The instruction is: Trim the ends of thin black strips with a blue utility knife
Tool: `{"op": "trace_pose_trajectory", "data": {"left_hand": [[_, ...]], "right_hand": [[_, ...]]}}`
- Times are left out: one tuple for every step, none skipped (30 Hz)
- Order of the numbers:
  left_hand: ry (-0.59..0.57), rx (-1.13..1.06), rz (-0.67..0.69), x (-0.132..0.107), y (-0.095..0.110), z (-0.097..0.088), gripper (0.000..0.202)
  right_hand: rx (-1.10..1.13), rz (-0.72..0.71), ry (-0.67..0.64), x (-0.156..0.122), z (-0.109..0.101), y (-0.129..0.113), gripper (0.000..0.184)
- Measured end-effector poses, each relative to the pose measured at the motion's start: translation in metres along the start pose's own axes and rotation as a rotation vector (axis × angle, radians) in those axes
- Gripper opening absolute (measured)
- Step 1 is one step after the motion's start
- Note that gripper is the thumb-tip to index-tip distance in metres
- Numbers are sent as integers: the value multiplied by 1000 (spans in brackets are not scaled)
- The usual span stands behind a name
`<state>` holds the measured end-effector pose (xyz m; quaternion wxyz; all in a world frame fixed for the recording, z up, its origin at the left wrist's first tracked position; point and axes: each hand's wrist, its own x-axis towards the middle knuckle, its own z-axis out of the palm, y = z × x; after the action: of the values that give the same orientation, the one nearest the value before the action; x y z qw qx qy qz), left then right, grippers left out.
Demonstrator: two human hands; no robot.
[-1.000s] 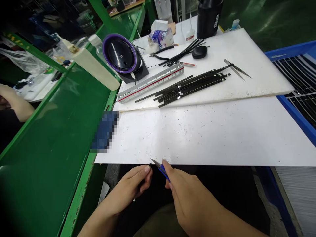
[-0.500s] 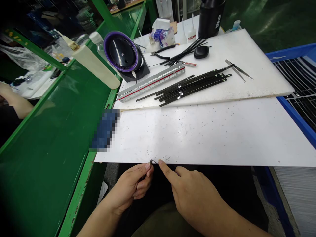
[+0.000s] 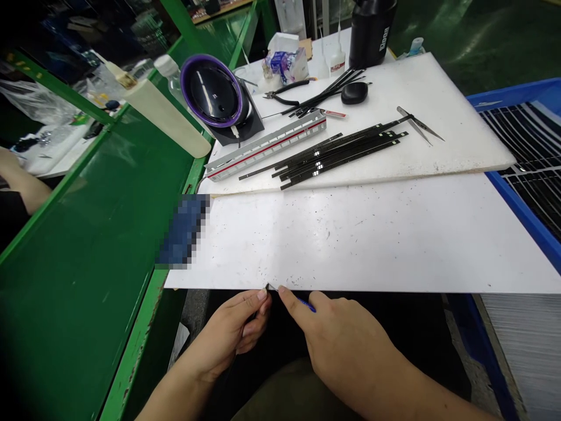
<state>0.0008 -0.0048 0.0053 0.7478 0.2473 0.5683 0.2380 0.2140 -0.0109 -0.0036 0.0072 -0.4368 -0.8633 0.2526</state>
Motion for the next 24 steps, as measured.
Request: {"op": "trace_pose_trajectory", "data": {"left_hand": [[5,1,-1,0,0,0,33],[9,2,-2,0,0,1,33],[11,3,-2,0,1,1,33],[9,3,-1,-1,1,1,32],[7,4,1,0,1,1,32],[4,3,2,0,0,0,32],[1,2,2,0,0,0,32],[0,1,1,1,-1,-1,32],[0,0,0,1,-1,-1,32],[1,0,-2,2,-2,-2,32],[3,0,-1,2,-2,-2,33],[3,0,0,3,-3,-2,33],[3,1,3,3,-3,-2,33],[2,2,3,3,-3,-2,33],[3,3,4,3,-3,-2,33],[5,4,3,3,-3,-2,34],[7,4,2,3,-3,-2,34],[10,4,1,3,-3,-2,34],[15,3,2,2,-3,-2,34],[17,1,2,2,-3,-2,34],[18,-1,4,2,-3,-2,34],[16,0,3,2,-3,-2,34],[14,1,2,2,-2,-2,35],[11,2,-1,2,-2,-3,35]], "right_hand": [[16,2,2,0,0,0,78],[33,6,3,0,0,0,77],[47,12,2,-1,1,0,77],[57,18,1,-1,1,-1,77],[59,23,-2,-1,1,-1,78],[55,26,-5,-1,1,-2,78],[46,25,-9,-1,1,-3,78],[35,22,-13,0,1,-3,78],[23,17,-14,0,1,-4,78],[8,12,-11,0,1,-4,78],[-7,7,-6,1,1,-5,78],[-22,4,0,1,1,-5,79],[-40,5,9,1,1,-6,80],[-56,5,17,0,2,-6,80],[-72,7,24,0,2,-6,80],[-87,6,30,0,3,-7,80],[-102,5,37,-1,3,-8,79],[-116,6,45,-1,4,-9,79],[-126,6,51,-2,6,-10,79],[-138,9,57,-3,7,-11,79],[-151,12,60,-3,8,-12,80],[-165,15,61,-4,9,-12,81],[-175,18,60,-4,10,-13,82],[-178,21,59,-4,11,-13,82]]}}
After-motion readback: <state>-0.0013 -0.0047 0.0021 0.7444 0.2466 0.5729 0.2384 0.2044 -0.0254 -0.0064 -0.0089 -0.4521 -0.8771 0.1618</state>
